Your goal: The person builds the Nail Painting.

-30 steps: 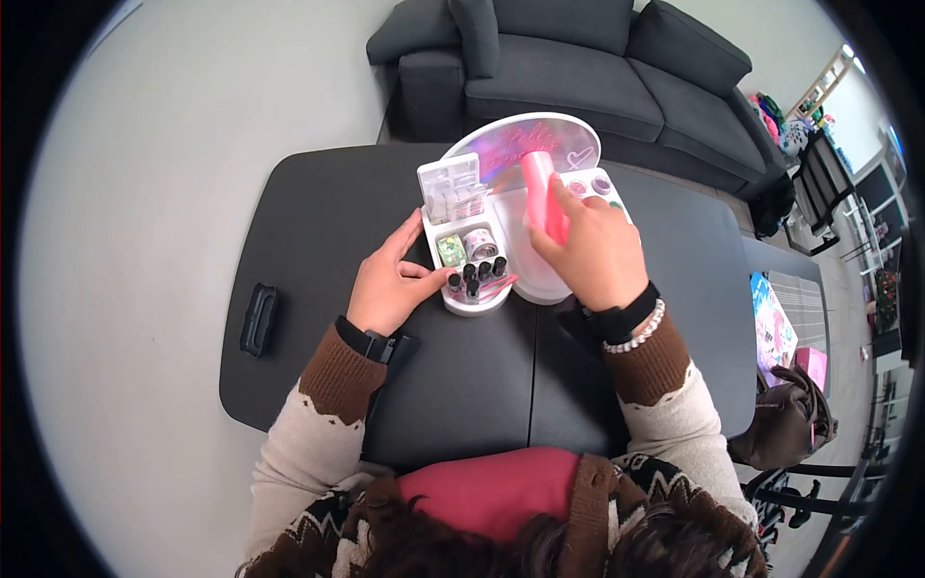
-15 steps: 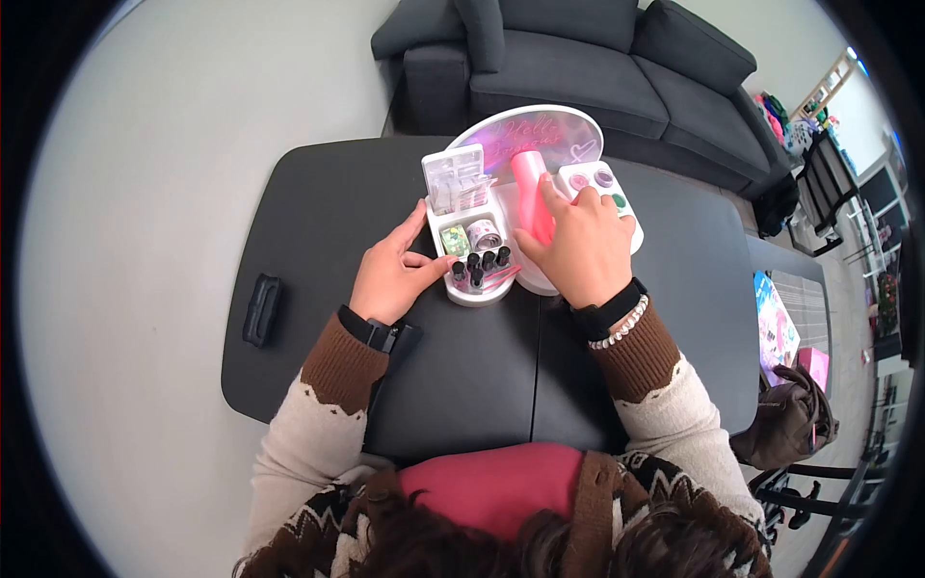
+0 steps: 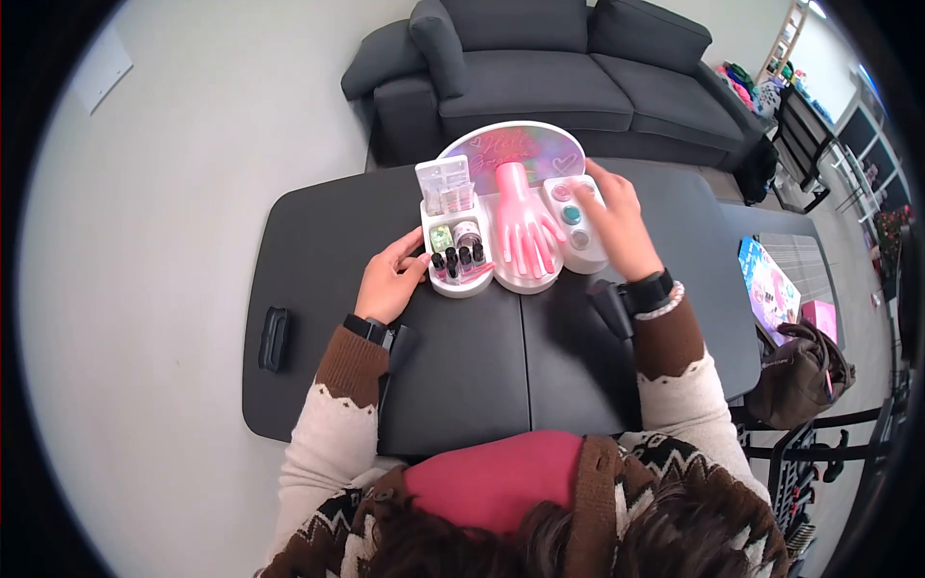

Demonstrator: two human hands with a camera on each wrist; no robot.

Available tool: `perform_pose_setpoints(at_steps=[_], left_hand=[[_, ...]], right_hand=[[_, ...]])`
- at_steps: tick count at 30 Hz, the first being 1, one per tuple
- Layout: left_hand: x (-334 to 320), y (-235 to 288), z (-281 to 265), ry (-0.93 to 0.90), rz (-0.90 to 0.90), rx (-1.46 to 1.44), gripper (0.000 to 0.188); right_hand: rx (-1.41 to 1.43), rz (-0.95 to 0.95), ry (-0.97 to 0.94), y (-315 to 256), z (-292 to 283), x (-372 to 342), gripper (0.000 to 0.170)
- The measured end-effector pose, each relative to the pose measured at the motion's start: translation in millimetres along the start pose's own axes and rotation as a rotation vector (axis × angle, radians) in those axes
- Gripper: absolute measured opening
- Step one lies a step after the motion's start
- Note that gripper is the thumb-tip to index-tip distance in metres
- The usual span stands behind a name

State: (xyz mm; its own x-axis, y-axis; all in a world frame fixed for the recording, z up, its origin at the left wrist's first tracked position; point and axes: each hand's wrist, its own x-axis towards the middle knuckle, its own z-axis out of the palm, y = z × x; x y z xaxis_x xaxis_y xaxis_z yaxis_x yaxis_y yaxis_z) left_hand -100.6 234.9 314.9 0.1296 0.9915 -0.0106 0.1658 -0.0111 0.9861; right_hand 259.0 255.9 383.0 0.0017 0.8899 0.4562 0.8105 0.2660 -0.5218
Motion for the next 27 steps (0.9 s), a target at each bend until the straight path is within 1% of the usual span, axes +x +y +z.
perform_pose_setpoints(at_steps=[2,3,5,6,7,9,11,12,14,15,17,19,21,22,24,25,27], left_hand=[[5,-1,1,-0.04,0.078,0.035,0.055],[6,-2,1,-0.04,0.08,0.035,0.055],[11,0,0,-0.11,-0.016,-0.047,0.056],[11,-1,2,-0.114,-0.019,-0.044,0.056],[10,-2,6,-0.092,-0.013,-0.071,0.054],[11,-2,9,-0.073,-0.002,-0.094,0.053],[15,-5,8,-0.045,-0.079,-0.098,0.05],[17,-7,6,-0.049,-0.075,-0.094,0.05],[16,-7,5,0.108,-0.132,-0.21,0.048],[15,-9,4,0.107,-0.131,-0.21,0.048],[15,-7,2,0.227,-0.162,-0.327,0.05],[16,-9,1,0.214,-0.156,-0.348,0.049],[17,-12,2,0.175,-0.166,-0.352,0.05],[16,-7,3,0.17,-0.161,-0.35,0.05],[11,0,5,0.19,-0.152,-0.402,0.049],[12,-4,1,0.187,-0.153,-0.399,0.049],[15,-11,-12,0.29,-0.093,-0.344,0.045]], right_hand=[[0.785,0.425,0.035,26,-4,-5,0.076],[0.785,0.424,0.037,31,-2,-14,0.076],[1.225,0.617,-0.004,34,1,-37,0.074],[1.284,0.569,-0.052,48,10,-45,0.073],[1.285,0.572,-0.049,49,14,-51,0.073],[1.242,0.591,0.057,46,22,-60,0.073],[1.206,0.594,0.097,44,20,-60,0.074],[1.18,0.595,0.12,43,19,-59,0.075],[1.069,0.605,0.141,38,10,-55,0.08],[1.068,0.605,0.142,46,8,-52,0.08],[1.114,0.608,0.064,67,3,-46,0.076],[1.09,0.616,0.05,81,0,-42,0.078],[1.155,0.565,-0.057,96,-1,-40,0.077],[1.157,0.562,-0.051,96,-2,-38,0.077],[1.199,0.559,0.008,97,-3,-38,0.069],[1.201,0.562,0.011,99,-3,-40,0.069],[1.038,0.539,0.245,102,0,-41,0.055]])
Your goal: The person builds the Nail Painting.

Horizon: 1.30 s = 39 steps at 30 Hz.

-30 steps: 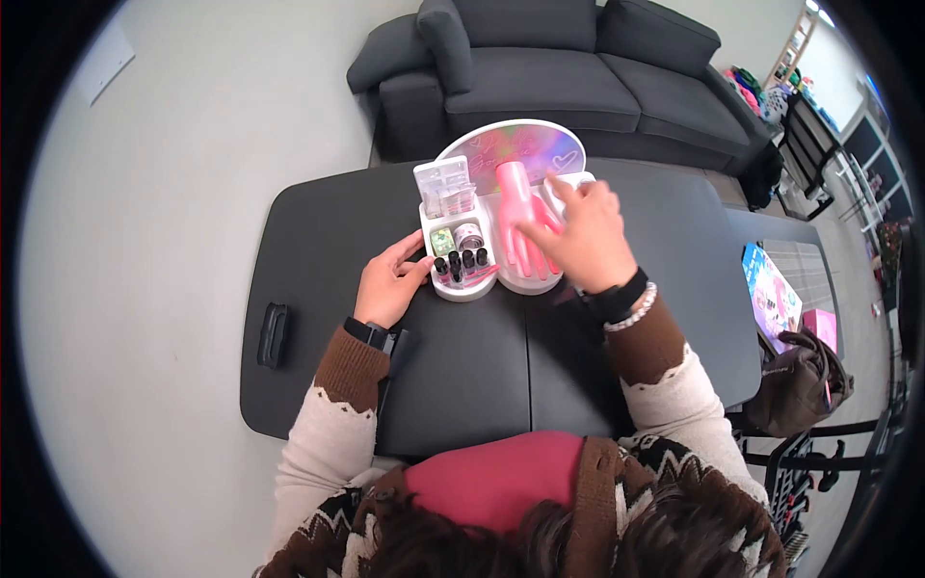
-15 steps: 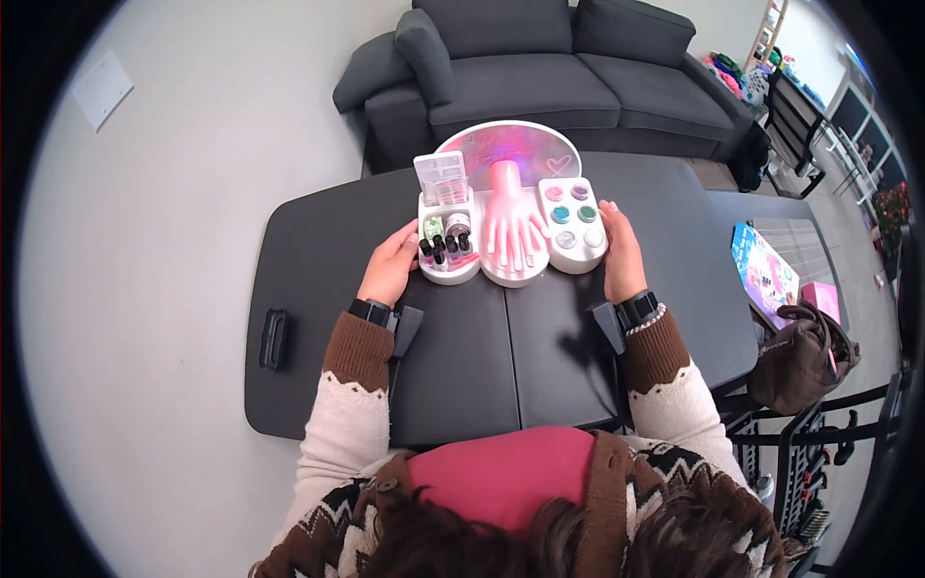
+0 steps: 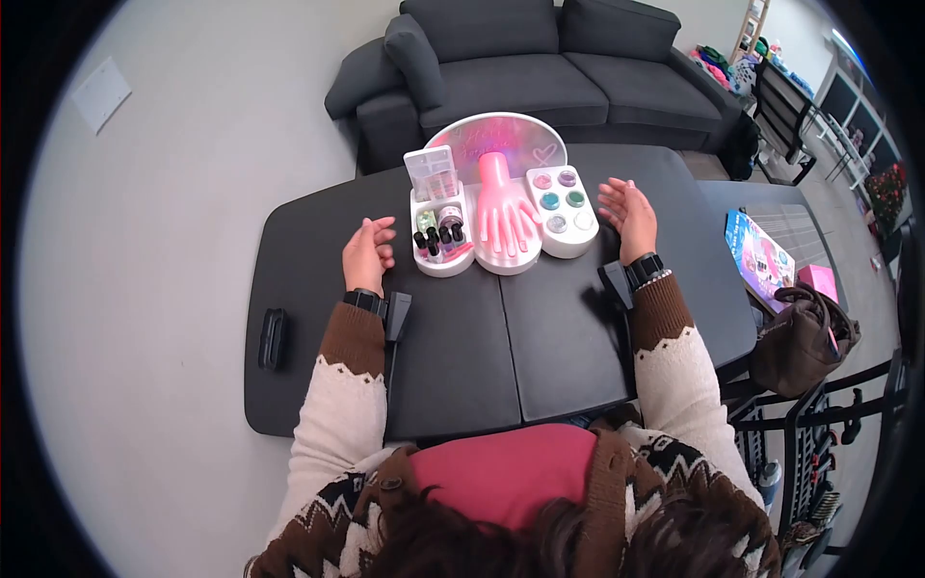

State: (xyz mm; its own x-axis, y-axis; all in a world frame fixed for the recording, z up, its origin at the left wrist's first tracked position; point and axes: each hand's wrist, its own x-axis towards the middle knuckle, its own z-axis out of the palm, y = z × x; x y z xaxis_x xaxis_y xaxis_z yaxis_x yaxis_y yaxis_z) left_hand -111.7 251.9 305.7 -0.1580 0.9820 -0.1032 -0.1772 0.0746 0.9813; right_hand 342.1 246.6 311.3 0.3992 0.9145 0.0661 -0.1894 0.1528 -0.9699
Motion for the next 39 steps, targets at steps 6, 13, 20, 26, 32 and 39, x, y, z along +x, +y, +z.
perform_pose_setpoints(at_steps=[6,13,20,26,32,39], left_hand=[[-7,11,4,0.192,0.024,-0.177,0.049],[-7,10,7,0.158,0.022,-0.148,0.05],[-10,11,10,0.151,0.029,-0.092,0.051],[-13,14,12,0.142,0.01,-0.084,0.051],[-78,51,18,0.106,0.303,-0.062,0.041],[-138,84,-90,0.485,0.631,1.198,0.05]], right_hand=[[0.068,0.046,0.146,-13,0,-1,0.051],[0.046,0.074,0.127,-16,4,-5,0.061],[-0.027,0.08,0.115,-14,5,-3,0.064],[-0.074,0.063,0.102,-14,7,-5,0.064],[0.005,-0.036,0.055,-12,3,-4,0.058],[0.03,-0.061,-0.03,-40,6,-23,0.045]])
